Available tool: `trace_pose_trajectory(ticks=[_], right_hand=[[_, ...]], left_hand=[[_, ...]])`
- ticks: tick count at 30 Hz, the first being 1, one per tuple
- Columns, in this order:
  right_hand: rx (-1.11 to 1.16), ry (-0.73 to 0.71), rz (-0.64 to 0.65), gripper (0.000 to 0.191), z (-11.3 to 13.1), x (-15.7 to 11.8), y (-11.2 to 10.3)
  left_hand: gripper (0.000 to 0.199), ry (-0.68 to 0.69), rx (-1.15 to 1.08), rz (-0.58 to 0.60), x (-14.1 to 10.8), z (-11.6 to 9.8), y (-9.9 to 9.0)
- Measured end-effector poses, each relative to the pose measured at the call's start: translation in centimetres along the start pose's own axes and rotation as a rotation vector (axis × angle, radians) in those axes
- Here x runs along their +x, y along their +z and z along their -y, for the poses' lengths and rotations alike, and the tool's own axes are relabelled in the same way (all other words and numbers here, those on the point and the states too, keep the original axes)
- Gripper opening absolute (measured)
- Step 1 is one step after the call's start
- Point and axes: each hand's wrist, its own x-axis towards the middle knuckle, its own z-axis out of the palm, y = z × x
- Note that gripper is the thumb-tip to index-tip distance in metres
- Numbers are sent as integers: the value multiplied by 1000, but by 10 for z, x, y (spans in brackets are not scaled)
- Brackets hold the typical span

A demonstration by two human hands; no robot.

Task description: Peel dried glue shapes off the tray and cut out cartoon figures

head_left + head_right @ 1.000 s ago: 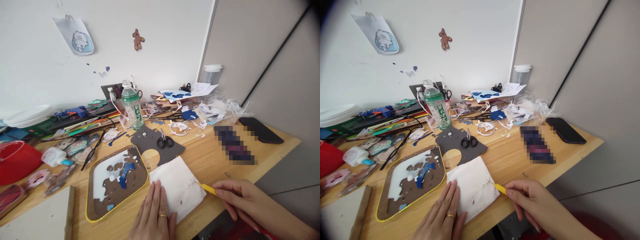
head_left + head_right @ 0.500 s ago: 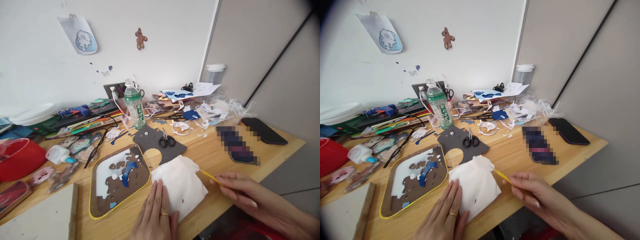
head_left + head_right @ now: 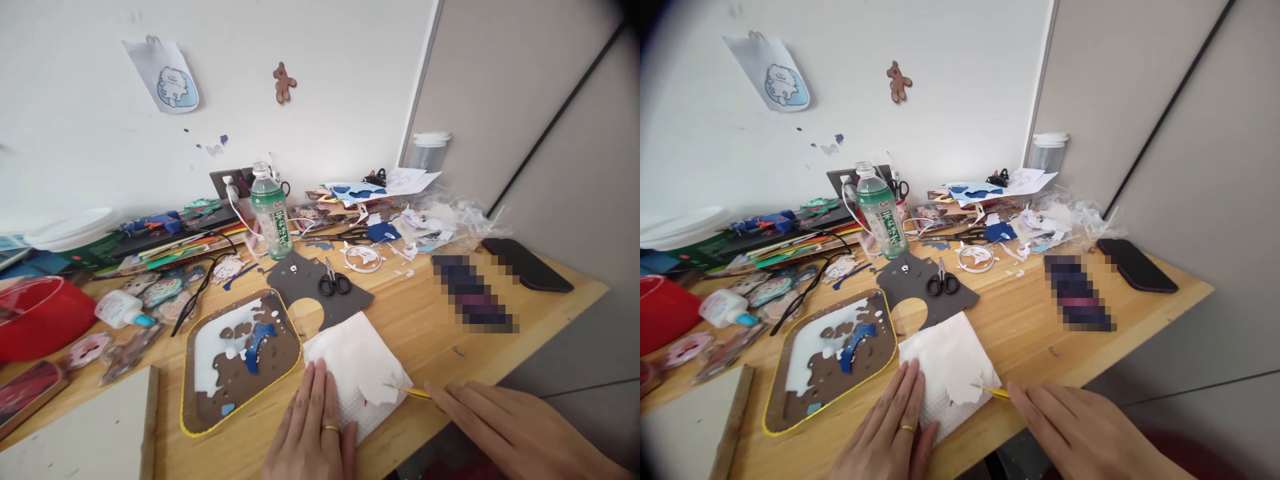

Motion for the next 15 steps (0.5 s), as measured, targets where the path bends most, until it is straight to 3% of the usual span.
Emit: trace_pose_trajectory(ticks=[10,15], right_hand=[[84,149,63,48,0,23,-5],[60,101,73,44,-15,36,-19]], left_hand=[[44,-5,14,1,0,0,-1],[45,-14,-2,24,-1,-1,0]])
